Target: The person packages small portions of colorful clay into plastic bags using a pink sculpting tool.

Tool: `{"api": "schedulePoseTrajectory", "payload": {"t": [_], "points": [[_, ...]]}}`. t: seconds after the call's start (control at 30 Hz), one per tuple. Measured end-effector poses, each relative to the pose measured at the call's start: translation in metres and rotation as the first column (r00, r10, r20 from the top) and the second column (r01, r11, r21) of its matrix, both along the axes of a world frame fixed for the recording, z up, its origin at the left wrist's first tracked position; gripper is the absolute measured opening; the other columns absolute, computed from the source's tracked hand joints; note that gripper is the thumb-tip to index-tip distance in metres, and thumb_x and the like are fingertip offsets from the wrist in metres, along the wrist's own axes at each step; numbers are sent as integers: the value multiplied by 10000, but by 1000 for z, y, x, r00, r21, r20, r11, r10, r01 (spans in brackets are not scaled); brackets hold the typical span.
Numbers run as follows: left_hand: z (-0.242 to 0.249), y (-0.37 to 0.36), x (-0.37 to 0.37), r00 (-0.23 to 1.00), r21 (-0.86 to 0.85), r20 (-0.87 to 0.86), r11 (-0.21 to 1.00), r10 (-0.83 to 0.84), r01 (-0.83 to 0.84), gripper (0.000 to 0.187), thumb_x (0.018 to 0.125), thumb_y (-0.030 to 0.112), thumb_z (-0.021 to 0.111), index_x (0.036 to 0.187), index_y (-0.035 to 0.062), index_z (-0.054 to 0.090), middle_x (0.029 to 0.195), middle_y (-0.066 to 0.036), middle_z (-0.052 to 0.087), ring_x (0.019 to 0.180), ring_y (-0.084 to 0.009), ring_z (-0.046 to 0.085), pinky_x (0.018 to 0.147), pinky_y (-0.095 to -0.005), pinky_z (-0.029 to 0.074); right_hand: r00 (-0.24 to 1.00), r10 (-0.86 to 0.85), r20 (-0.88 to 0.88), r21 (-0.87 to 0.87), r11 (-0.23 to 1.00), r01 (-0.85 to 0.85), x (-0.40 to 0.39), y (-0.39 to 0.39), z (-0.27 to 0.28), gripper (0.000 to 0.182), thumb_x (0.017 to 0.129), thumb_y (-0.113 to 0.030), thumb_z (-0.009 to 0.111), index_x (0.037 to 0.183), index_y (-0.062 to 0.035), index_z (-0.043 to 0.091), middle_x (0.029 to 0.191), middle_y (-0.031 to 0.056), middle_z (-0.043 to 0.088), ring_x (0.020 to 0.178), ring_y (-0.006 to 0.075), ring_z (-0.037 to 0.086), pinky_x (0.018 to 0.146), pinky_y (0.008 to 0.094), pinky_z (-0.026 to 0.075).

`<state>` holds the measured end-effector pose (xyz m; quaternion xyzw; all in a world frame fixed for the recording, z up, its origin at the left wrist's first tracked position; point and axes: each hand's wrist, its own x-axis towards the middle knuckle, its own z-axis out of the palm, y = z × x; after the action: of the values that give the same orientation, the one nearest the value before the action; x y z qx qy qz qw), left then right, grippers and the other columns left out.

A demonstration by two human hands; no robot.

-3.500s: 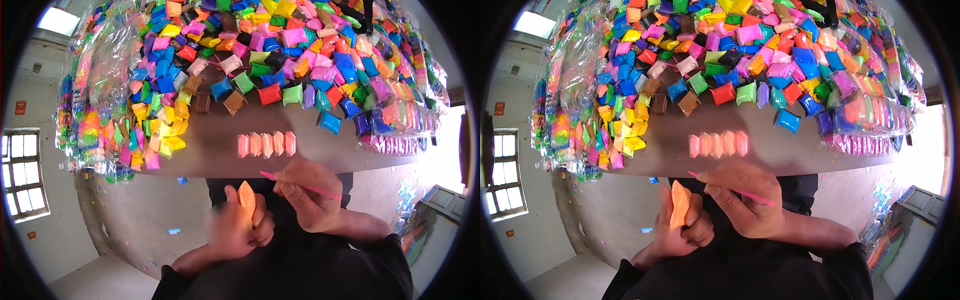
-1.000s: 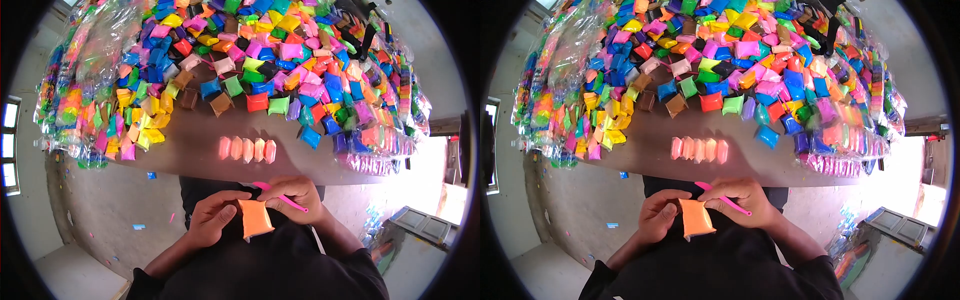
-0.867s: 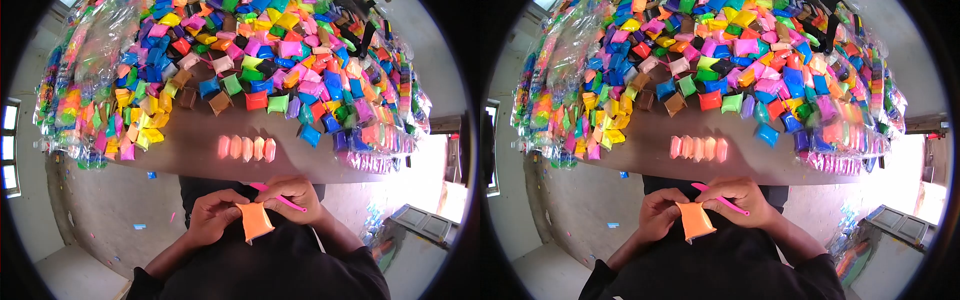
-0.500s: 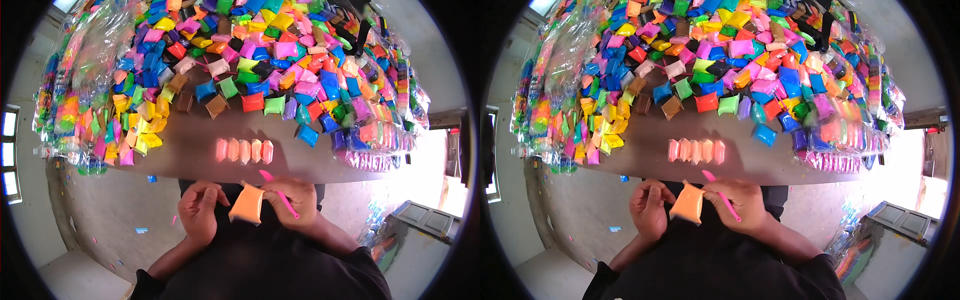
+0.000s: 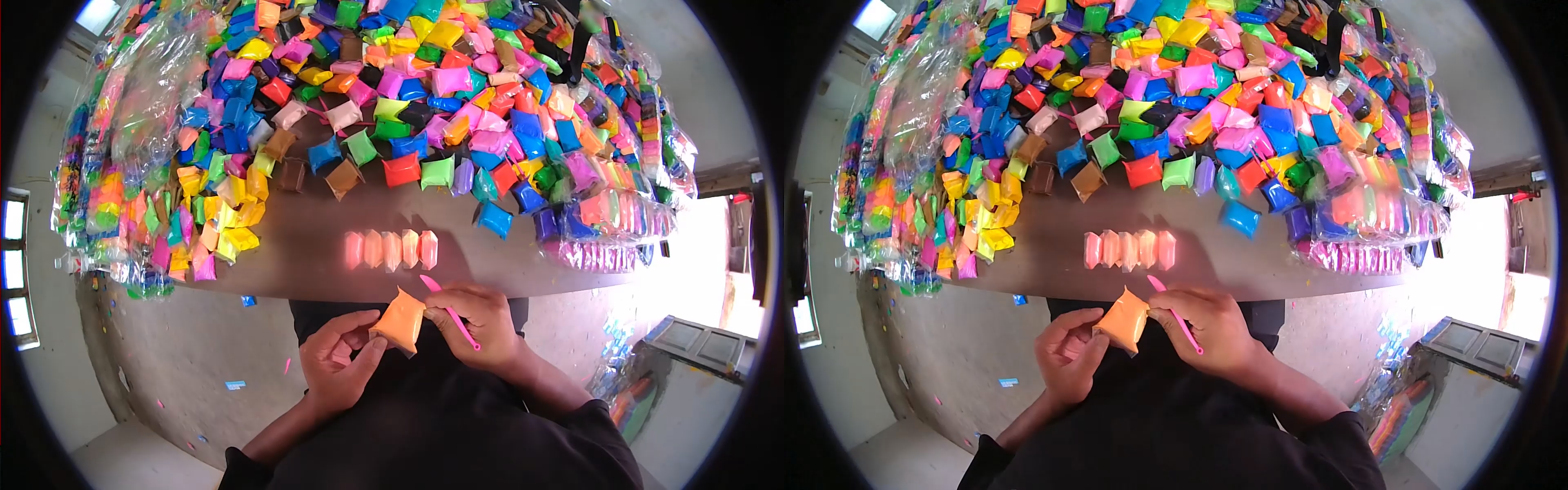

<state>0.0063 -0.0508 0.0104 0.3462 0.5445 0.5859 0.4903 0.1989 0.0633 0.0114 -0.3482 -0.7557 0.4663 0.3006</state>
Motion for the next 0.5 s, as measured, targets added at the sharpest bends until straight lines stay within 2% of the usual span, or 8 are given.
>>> {"api": "schedulePoseTrajectory", "payload": {"t": [0.13,0.2,0.3,0.37,0.43,0.5], "points": [[0,0,-4,998,-38,35,998,-58,59,232,969,-42,646,1185,-124,630,1038,-205,730,949,-217,734,884,-336,595,1000,1,-21,8,1000,-1,0,2,-1,95,884,-8,706,979,0,700,872,176,690,757,356,686,682,396,548],[1,1,-3,988,-79,150,995,-41,53,210,970,-38,649,1164,-118,646,1024,-191,735,930,-210,732,871,-331,599,1000,3,-7,-1,1000,-3,1,3,-1,96,886,-7,705,982,1,700,876,178,690,762,359,687,688,398,549],[-1,1,-4,979,-106,200,992,-45,67,187,971,-33,653,1138,-116,661,1008,-178,738,917,-203,731,860,-324,603,1000,11,2,-9,1000,-11,-1,3,-2,115,880,-16,722,991,3,699,877,171,695,758,345,690,688,392,548],[-7,-1,-3,978,-116,207,993,-14,38,163,966,-35,660,1110,-112,672,998,-174,739,909,-200,730,849,-318,603,993,-108,-53,-56,993,106,-5,-2,-4,132,867,-40,753,981,-5,696,863,155,695,750,321,687,680,384,545],[-8,-2,-2,976,-124,216,992,14,13,140,961,-38,667,1081,-108,684,988,-170,740,900,-198,730,838,-311,604,991,-135,-3,-26,991,135,0,-10,0,148,857,-66,777,967,-14,693,859,146,692,746,307,685,672,374,542],[-6,-1,0,998,-92,7,994,55,-54,97,934,-51,697,1024,-85,706,938,-151,740,866,-179,723,778,-287,586,985,-164,46,3,987,164,2,-16,9,168,848,-93,800,954,-22,690,854,137,689,743,293,683,665,365,539]]}}
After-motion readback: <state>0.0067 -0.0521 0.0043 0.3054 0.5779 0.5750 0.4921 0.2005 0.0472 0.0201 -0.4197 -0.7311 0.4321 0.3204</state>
